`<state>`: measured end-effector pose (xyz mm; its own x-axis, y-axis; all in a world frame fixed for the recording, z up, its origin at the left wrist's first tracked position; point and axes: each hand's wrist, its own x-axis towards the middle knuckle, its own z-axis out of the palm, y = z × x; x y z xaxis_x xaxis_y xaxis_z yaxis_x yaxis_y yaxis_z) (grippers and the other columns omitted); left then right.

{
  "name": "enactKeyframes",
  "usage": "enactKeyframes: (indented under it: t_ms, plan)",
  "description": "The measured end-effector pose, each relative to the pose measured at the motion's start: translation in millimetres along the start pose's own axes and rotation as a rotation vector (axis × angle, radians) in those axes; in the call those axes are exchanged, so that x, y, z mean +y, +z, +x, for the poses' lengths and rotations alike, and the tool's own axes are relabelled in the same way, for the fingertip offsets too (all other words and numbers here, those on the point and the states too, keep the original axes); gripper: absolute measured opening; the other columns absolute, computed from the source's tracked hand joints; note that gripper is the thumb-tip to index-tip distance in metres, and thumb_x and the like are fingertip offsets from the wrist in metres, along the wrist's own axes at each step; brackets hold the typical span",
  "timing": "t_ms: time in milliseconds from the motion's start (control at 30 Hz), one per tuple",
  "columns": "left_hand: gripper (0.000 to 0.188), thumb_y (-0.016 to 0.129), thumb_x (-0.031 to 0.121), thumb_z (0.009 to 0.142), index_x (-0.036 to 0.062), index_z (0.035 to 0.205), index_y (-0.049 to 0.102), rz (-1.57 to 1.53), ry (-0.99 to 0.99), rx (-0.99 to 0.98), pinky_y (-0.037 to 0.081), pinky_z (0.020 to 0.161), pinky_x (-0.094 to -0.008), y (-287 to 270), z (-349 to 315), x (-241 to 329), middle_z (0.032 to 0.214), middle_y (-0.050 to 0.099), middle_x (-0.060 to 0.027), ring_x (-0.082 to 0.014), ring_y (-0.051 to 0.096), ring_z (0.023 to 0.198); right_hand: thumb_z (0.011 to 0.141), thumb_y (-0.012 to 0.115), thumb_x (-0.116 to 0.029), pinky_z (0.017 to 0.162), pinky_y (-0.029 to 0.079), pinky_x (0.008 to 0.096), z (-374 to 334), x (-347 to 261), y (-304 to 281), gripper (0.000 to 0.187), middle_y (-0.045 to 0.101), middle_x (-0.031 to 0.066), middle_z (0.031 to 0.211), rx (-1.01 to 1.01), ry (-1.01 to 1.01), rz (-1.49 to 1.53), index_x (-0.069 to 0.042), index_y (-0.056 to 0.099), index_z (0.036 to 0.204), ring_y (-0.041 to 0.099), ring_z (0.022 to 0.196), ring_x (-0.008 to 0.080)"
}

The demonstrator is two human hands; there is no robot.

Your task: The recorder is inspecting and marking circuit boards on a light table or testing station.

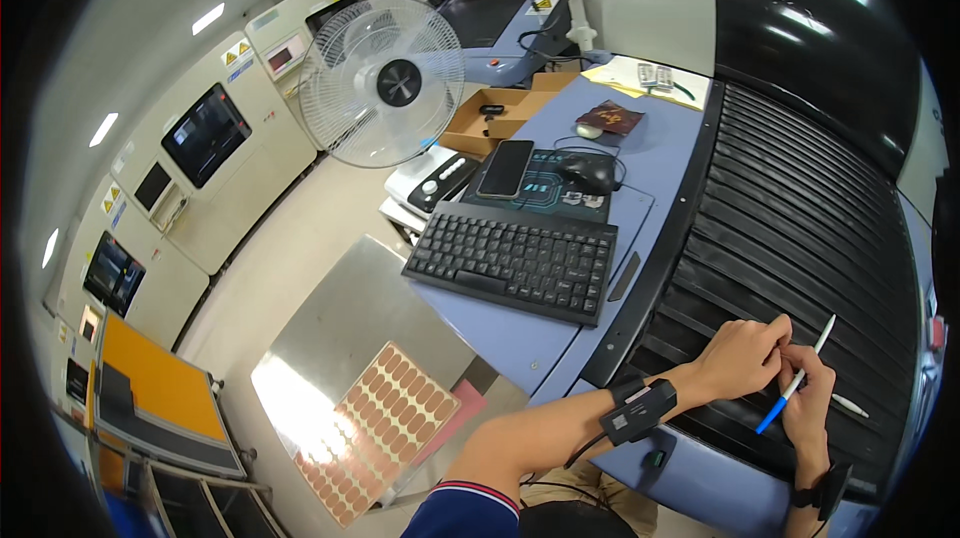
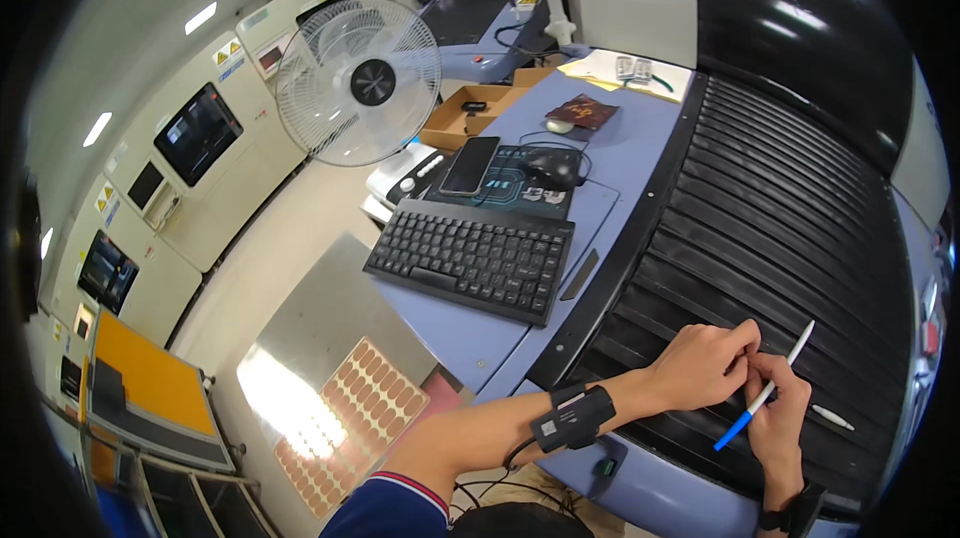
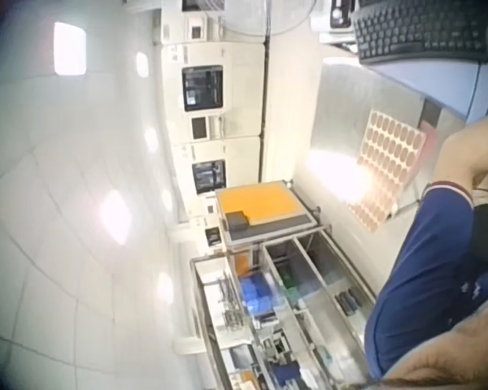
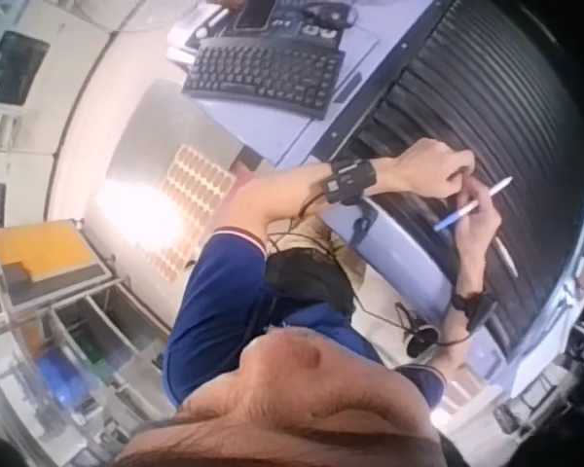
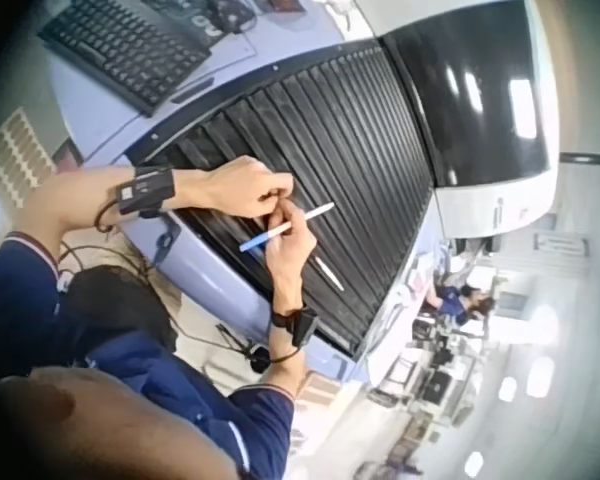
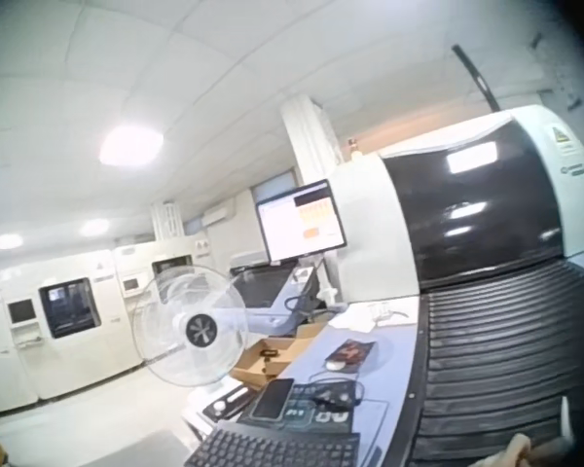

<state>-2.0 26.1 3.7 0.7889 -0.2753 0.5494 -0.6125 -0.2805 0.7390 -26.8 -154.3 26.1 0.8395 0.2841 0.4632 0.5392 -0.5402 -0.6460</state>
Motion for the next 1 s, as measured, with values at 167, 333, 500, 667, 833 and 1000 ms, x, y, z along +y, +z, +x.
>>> enactKeyframes:
  t_ms: [167, 333, 500, 667, 833, 1000]
  plan:
    - [0.014, 0.065, 0.008, 0.087, 0.0051, 0.097, 0.055, 0.010, 0.065, 0.024, 0.054, 0.059, -0.0442, 5.5, 5.8, 9.9, 0.069, 0.067, -0.0132, -0.0353, 0.070, 0.066, 0.088, 0.066, 0.008, 0.067, 0.052, 0.0288, -4.5, -6.7, -13.8, 0.015, 0.072, 0.0159, 0.081, 0.028, -0.023, 0.013, 0.003, 0.069, 0.102, 0.071, 0.072, 0.0185]
    - [0.013, 0.067, 0.013, 0.089, 0.0087, 0.099, 0.060, 0.068, 0.003, 0.004, 0.056, 0.057, -0.0404, 4.5, 2.9, 3.3, 0.072, 0.068, -0.0120, -0.0307, 0.072, 0.064, 0.088, 0.071, 0.000, 0.066, 0.055, 0.0350, -1.0, -3.0, -11.1, 0.015, 0.072, 0.0168, 0.083, -0.029, 0.024, 0.013, -0.001, 0.071, 0.103, 0.074, 0.073, 0.0280]
    - [0.012, 0.067, 0.002, 0.090, 0.0037, 0.100, 0.061, 0.021, -0.022, 0.002, 0.054, 0.056, -0.0291, -3.6, 2.6, 7.9, 0.073, 0.070, -0.0086, -0.0173, 0.071, 0.062, 0.089, 0.072, -0.003, 0.065, 0.057, 0.0385, 1.7, -3.4, -11.1, 0.018, 0.072, 0.0166, 0.083, -0.051, -0.031, 0.051, -0.003, 0.070, 0.107, 0.072, 0.074, 0.0347]
    - [0.013, 0.067, -0.001, 0.089, 0.0012, 0.100, 0.060, -0.005, 0.004, -0.027, 0.051, 0.054, -0.0249, 0.2, 5.4, 5.4, 0.071, 0.070, -0.0068, -0.0112, 0.068, 0.060, 0.088, 0.071, -0.001, 0.063, 0.056, 0.0381, 1.6, -2.6, -16.6, 0.021, 0.071, 0.0147, 0.080, -0.038, -0.057, 0.061, -0.003, 0.069, 0.108, 0.071, 0.071, 0.0332]
    - [0.016, 0.070, 0.003, 0.088, 0.0017, 0.102, 0.062, 0.020, -0.038, 0.013, 0.055, 0.056, -0.0269, -3.3, 4.0, 9.4, 0.074, 0.073, -0.0088, -0.0128, 0.070, 0.062, 0.089, 0.071, -0.003, 0.063, 0.056, 0.0406, 1.7, -6.6, -14.3, 0.019, 0.071, 0.0164, 0.080, -0.032, -0.037, 0.065, -0.003, 0.069, 0.107, 0.071, 0.072, 0.0355]
    - [0.014, 0.071, 0.006, 0.089, 0.0045, 0.099, 0.062, 0.044, -0.042, -0.002, 0.057, 0.059, -0.0292, 1.1, 0.6, 10.6, 0.073, 0.071, -0.0086, -0.0157, 0.072, 0.064, 0.088, 0.072, -0.003, 0.064, 0.056, 0.0400, -4.4, -4.2, -15.4, 0.019, 0.071, 0.0166, 0.079, -0.016, -0.040, 0.052, -0.003, 0.070, 0.106, 0.071, 0.072, 0.0352]
